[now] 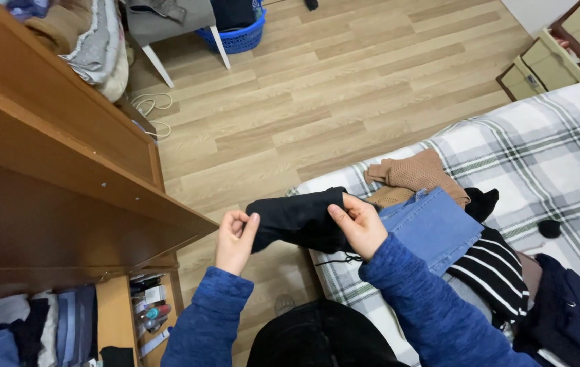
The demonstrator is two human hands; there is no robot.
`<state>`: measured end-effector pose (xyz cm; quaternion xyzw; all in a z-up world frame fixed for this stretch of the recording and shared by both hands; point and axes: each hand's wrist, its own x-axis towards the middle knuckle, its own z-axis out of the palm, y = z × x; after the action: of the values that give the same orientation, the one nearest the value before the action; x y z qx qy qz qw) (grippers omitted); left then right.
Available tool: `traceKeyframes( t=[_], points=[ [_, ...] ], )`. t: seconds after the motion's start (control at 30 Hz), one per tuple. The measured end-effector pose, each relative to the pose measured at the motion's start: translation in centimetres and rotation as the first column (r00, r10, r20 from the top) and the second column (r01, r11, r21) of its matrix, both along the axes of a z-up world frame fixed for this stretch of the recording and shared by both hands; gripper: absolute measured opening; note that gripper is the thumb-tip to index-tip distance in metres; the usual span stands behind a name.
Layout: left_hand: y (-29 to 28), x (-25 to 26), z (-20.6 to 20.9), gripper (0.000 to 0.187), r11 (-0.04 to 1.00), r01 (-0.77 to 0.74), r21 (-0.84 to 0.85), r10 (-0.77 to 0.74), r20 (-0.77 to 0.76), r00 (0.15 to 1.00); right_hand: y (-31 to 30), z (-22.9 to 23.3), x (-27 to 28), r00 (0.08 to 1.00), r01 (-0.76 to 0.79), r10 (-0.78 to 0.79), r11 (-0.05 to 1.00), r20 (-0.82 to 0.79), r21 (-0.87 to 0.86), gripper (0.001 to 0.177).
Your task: Picking up folded clothes from a bed and placing them neatly onto shelves inside a closet.
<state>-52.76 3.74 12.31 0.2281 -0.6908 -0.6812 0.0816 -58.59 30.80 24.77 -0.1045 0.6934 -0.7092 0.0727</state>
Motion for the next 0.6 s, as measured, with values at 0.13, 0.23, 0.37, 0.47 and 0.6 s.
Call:
traceKeyframes(
  t=[0.13,0.23,0.37,0.47,0.6],
  points=[
    [-0.7,-0.4,-5.0,0.037,0.995,0.096,0.011,-0.096,0.160,0.982,-0.1,0.6,0.5,1.000,-0.018,0.018,1.000,-0.016,0.015,0.023],
    [-1.0,-0.6,-4.9,0.029,0.986,0.131,0.102,-0.144,0.135,0.980,0.1,0.9,0.6,1.000,-0.006,0.007,1.000,-0.026,0.031,0.022],
    [-0.9,-0.3,-0.1,0.017,0.996,0.089,0.030,-0.090,0.024,0.996,0.6,0.3,0.6,0.999,0.011,-0.009,0.998,-0.034,0.055,0.023],
    [-0.5,-0.1,5.6,0.017,0.989,0.061,-0.135,-0.081,-0.148,0.986,1.2,0.3,0.4,0.994,0.056,-0.040,0.985,-0.102,0.162,0.019],
    [0.8,0.3,9.3,0.018,0.965,0.032,-0.260,-0.092,-0.223,0.971,2.9,-4.6,0.0,0.991,0.133,-0.128,0.964,-0.039,0.231,0.008]
  ],
)
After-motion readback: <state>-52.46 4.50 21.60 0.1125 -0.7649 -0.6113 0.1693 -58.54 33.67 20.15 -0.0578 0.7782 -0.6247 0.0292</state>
